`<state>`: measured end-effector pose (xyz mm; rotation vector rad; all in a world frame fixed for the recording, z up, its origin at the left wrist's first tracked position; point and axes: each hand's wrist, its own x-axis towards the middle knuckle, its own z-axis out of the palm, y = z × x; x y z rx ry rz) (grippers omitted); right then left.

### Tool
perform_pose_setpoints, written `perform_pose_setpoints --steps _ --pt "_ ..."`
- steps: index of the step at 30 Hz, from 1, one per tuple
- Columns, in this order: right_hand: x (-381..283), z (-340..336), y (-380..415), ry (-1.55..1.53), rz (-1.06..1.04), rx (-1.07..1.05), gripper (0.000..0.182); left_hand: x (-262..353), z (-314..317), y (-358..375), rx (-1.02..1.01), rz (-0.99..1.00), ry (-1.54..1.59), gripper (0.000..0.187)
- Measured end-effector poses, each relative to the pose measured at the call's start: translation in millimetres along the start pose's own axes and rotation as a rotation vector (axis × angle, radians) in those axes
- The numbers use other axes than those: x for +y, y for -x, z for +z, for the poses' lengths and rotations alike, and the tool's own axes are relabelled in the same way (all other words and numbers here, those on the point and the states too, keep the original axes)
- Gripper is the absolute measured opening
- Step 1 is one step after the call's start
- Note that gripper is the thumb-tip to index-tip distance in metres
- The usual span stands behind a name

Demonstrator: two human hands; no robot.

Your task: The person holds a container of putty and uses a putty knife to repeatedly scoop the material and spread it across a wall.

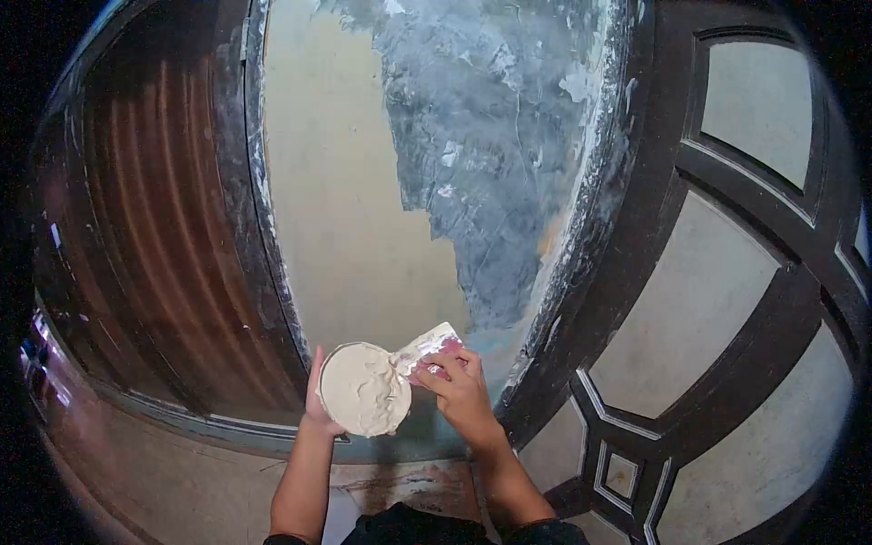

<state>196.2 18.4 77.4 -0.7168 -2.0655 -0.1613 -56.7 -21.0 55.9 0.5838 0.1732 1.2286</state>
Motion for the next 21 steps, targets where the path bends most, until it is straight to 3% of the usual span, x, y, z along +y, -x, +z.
perform_pose_setpoints --steps 9,16,17,21 --pt "0 0 6 -0.015 0.011 0.001 0.043 -11 6 3 -0.129 -0.088 0.172 0.097" --pt "-3 1 4 -0.02 0.008 0.038 0.033 -25 -7 0 0.012 0.003 0.053 0.092" --pt "-1 2 5 -0.015 -0.003 0.031 0.033 -25 -7 1 -0.049 -0.008 0.047 0.089" --pt "-2 3 2 -0.062 -0.04 0.032 0.04 -35 -1 -1 -0.007 -0.014 -0.021 0.088"
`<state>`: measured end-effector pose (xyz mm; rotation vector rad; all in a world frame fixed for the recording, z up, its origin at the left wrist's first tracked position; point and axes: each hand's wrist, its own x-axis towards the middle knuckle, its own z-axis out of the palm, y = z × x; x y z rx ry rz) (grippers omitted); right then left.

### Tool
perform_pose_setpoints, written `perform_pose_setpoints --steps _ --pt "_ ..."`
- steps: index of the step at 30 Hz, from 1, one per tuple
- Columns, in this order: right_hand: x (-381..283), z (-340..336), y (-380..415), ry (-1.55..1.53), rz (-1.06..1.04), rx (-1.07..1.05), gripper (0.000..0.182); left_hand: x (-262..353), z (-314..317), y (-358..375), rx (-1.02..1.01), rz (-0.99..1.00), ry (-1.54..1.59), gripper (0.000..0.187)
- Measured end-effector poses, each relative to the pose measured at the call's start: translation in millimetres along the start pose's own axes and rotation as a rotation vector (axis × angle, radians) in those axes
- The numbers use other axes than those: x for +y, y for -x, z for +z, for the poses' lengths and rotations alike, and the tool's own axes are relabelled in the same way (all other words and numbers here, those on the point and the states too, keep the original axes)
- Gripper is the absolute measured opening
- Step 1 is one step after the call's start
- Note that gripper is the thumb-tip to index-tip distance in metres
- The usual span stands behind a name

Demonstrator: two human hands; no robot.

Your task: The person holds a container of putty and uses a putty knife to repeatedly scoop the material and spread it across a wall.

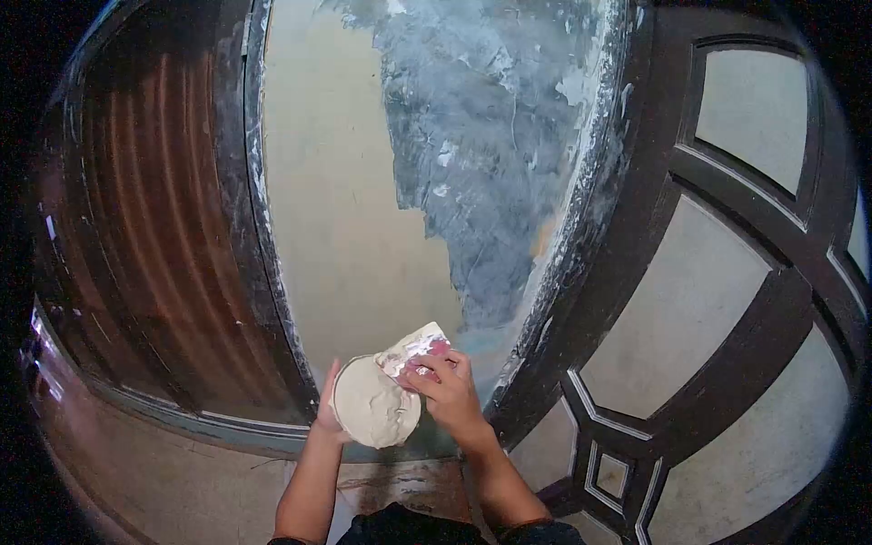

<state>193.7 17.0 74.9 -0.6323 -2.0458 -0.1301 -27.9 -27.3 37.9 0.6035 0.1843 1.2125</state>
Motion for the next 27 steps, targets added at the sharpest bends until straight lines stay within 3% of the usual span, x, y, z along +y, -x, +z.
perform_pose_setpoints --steps 3,9,11,13,17,20,23,25,27 --pt "-7 -4 -3 0.016 0.005 -0.015 0.027 -7 -3 -2 0.024 -0.032 0.044 0.087" --pt "6 -13 -7 -0.013 0.042 0.079 0.034 -23 -23 -2 0.087 0.057 0.048 0.087" --pt "13 -27 -10 0.11 0.085 0.084 0.029 -23 -27 4 -0.025 0.075 0.189 0.09" --pt "31 -37 -13 0.066 0.084 0.088 0.021 -22 -34 12 0.045 0.141 0.293 0.091" --pt "97 -40 -12 -0.078 0.337 0.044 0.01 -23 -45 25 0.093 0.182 0.203 0.096" --pt "134 -50 -19 0.049 0.335 -0.012 0.016 -18 -33 26 -0.044 0.177 0.202 0.097" --pt "177 -39 -2 0.101 0.279 -0.079 0.019 -27 -52 23 0.156 0.253 0.237 0.1" --pt "196 -28 9 0.135 0.224 -0.128 0.021 -27 -46 22 0.02 0.24 0.228 0.1" --pt "206 -11 28 0.039 0.183 -0.212 0.019 -33 -50 18 0.107 0.272 0.235 0.099"
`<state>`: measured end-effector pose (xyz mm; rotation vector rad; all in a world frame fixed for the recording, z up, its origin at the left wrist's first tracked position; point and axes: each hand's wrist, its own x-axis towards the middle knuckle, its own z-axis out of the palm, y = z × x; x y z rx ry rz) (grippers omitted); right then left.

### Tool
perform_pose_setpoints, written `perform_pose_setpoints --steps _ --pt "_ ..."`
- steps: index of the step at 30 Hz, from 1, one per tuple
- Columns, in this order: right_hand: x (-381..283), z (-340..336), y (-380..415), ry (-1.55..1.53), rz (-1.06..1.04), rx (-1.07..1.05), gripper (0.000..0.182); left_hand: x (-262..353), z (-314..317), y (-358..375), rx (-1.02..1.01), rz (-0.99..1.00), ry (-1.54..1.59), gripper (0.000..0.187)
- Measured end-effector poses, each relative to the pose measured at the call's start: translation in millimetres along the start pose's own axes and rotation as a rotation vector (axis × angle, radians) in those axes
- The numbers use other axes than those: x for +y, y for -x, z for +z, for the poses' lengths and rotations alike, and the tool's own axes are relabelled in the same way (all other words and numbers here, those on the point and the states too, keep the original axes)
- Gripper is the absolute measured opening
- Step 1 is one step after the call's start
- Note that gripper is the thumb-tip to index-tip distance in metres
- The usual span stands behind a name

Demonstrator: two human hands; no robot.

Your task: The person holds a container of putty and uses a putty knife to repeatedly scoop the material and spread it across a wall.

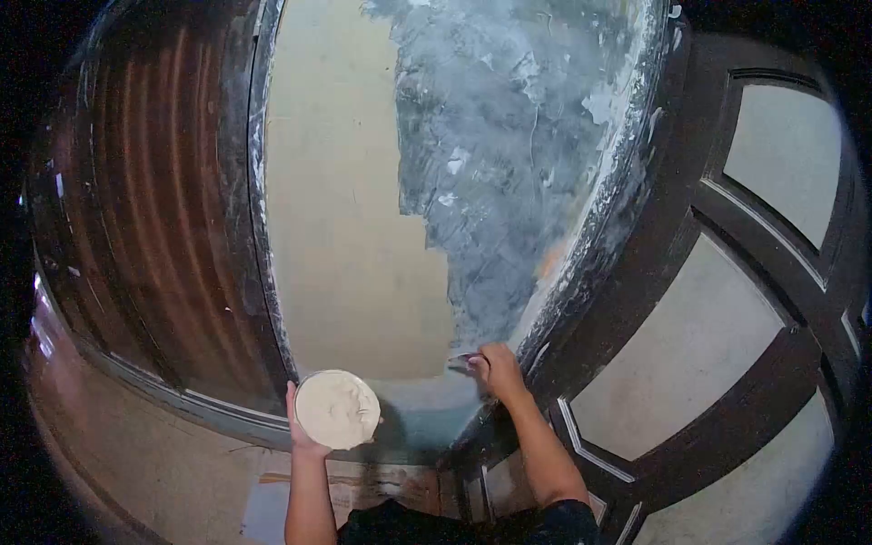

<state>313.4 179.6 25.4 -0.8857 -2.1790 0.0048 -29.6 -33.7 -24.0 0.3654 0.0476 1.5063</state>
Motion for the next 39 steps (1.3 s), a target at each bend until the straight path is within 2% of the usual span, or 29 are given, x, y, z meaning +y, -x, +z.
perform_pose_setpoints --steps 1,4,5,7,10,12,15,18,19,22,24,26,28,30,31,32,33,34,36,37,39 --pt "9 11 3 0.008 -0.025 -0.07 0.016 -2 -3 -2 0.079 0.039 -0.006 0.099" --pt "17 34 16 -0.008 -0.021 -0.082 0.015 -4 -11 1 -0.069 0.01 0.024 0.099" --pt "18 38 19 0.03 -0.006 -0.101 0.013 -5 -14 2 -0.063 0.015 0.026 0.099" --pt "18 45 25 0.052 -0.031 -0.116 0.012 -7 -17 5 0.109 0.109 0.014 0.099" --pt "21 55 31 0.057 -0.047 -0.127 0.009 -6 -8 11 0.004 0.095 0.028 0.104" --pt "23 62 30 0.087 -0.018 -0.118 0.018 -5 -12 14 0.063 0.099 0.052 0.106" --pt "26 67 19 0.163 0.007 -0.072 0.019 -2 -16 18 0.113 0.102 0.081 0.111" --pt "27 63 14 0.188 0.057 -0.132 0.01 -1 -26 21 0.177 0.139 0.057 0.106" --pt "30 65 19 0.11 0.034 -0.116 0.012 0 -29 23 0.215 0.161 0.032 0.1" --pt "31 75 30 0.179 -0.009 -0.103 0.013 1 -19 27 0.228 0.18 -0.024 0.098" --pt "34 76 26 0.19 -0.028 -0.1 0.014 1 -12 31 0.224 0.164 0.044 0.098" --pt "26 73 11 0.212 -0.014 0.067 0.013 5 -18 33 0.179 0.152 0.018 0.097" --pt "17 67 18 0.174 0.007 0.121 0.012 7 -19 34 0.226 0.16 -0.018 0.095" --pt "24 70 35 0.188 0.036 0.015 0.006 5 -13 41 0.199 0.202 0.005 0.094" --pt "24 74 43 0.249 0.11 -0.123 0.004 7 -19 42 0.209 0.189 -0.012 0.092" --pt "27 78 45 0.251 0.11 -0.123 0.004 9 -33 43 0.219 0.175 -0.027 0.091" --pt "26 82 45 0.26 0.068 -0.082 0.005 13 -31 40 0.349 0.235 0.013 0.089" --pt "26 84 45 0.267 0.026 -0.041 0.005 13 -29 42 0.348 0.234 0.013 0.089" --pt "30 81 27 0.237 0.04 -0.01 0.006 15 -12 48 0.038 0.058 -0.066 0.087" --pt "23 74 18 0.234 0.046 0.061 0.006 13 -11 48 0.041 0.057 -0.069 0.087" --pt "6 64 15 0.226 0.052 0.172 0.007 11 -14 48 0.28 0.192 -0.057 0.09"
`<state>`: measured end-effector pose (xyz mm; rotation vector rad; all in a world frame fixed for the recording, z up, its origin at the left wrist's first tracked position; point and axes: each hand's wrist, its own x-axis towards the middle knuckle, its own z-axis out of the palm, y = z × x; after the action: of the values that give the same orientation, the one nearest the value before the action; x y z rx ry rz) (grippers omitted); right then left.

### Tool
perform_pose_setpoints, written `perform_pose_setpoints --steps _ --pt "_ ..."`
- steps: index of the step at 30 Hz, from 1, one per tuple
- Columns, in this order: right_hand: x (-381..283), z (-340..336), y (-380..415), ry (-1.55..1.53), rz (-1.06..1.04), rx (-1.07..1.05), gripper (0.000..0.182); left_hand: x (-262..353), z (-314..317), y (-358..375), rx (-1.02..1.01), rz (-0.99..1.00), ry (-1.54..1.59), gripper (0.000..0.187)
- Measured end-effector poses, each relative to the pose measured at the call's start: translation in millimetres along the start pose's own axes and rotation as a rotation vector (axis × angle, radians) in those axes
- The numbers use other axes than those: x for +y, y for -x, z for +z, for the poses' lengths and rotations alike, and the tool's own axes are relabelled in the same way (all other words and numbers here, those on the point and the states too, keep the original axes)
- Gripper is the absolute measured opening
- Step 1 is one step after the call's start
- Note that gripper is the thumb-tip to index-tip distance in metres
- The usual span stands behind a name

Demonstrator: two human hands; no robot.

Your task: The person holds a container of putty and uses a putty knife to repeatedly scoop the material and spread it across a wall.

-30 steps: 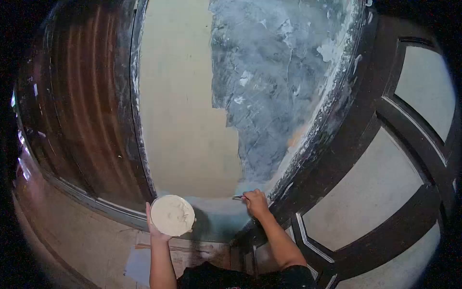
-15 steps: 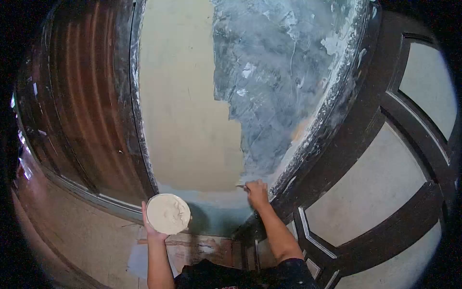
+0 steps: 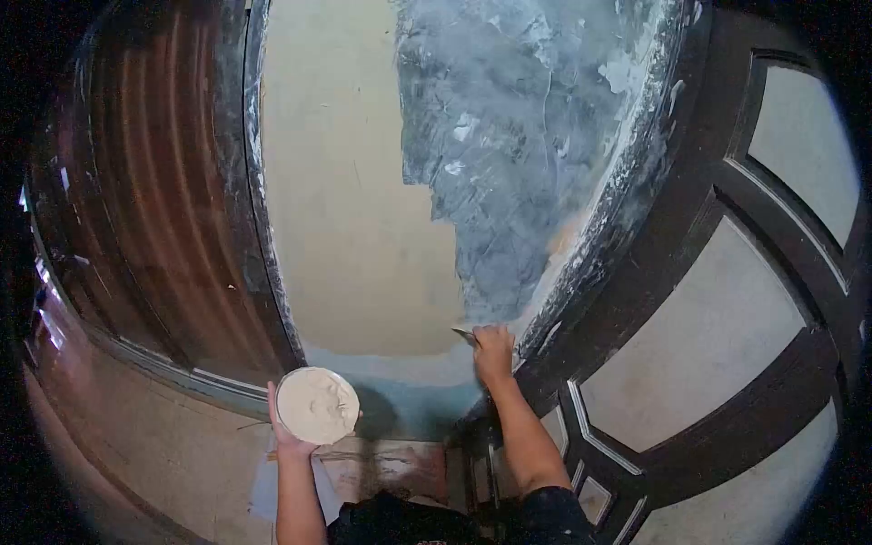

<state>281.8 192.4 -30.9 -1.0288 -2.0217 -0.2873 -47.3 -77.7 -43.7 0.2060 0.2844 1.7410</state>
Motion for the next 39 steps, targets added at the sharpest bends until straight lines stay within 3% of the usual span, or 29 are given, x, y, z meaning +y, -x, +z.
perform_pose_setpoints --steps 3,4,8,11,12,13,15,16,21,23,25,28,31,33,35,37,39 --pt "1 5 27 0.013 -0.016 -0.126 0.007 0 -11 0 0.046 0.011 0.014 0.091" --pt "3 15 34 0.024 -0.029 -0.171 0.007 3 -8 2 -0.024 -0.048 0.027 0.094" --pt "12 22 10 0.006 -0.034 -0.109 0.009 11 -6 3 -0.149 -0.101 -0.039 0.093" --pt "-6 -2 -6 -0.039 -0.018 0.076 0.012 16 2 2 0.038 -0.091 0.363 0.093" --pt "-2 -1 1 -0.035 -0.035 0.094 0.013 13 -6 3 0.012 -0.002 -0.005 0.085" --pt "5 7 13 -0.036 -0.035 0.095 0.013 13 -17 1 0.011 -0.001 -0.006 0.085" --pt "7 17 35 -0.023 -0.035 -0.178 0.012 16 -24 -2 -0.012 -0.007 -0.018 0.084" --pt "3 22 42 0.014 -0.037 -0.204 0.011 15 -20 0 -0.033 -0.032 -0.009 0.086" --pt "11 17 4 0.055 -0.061 -0.029 0.01 18 13 3 -0.045 -0.143 0.247 0.097" --pt "-1 -1 -3 0.016 -0.035 0.002 0.013 22 11 2 -0.209 -0.18 -0.095 0.098" --pt "4 9 16 0.01 -0.061 0.021 0.015 22 5 -1 -0.15 -0.181 -0.006 0.098" --pt "6 31 48 0.02 -0.04 -0.164 0.013 21 4 3 -0.159 -0.173 -0.09 0.098" --pt "13 39 26 0.139 -0.048 -0.102 0.014 21 6 -3 -0.031 -0.148 0.07 0.099" --pt "10 17 6 0.065 -0.033 -0.08 0.015 22 16 2 -0.104 -0.232 0.243 0.1" --pt "3 3 -6 0.052 -0.05 0.121 0.018 23 6 -2 -0.269 -0.234 -0.025 0.102" --pt "0 -4 2 -0.027 -0.052 0.114 0.02 22 5 1 -0.223 -0.255 0.079 0.108" --pt "12 16 31 0.056 -0.109 -0.101 0.017 22 -3 0 -0.188 -0.236 0.13 0.108"
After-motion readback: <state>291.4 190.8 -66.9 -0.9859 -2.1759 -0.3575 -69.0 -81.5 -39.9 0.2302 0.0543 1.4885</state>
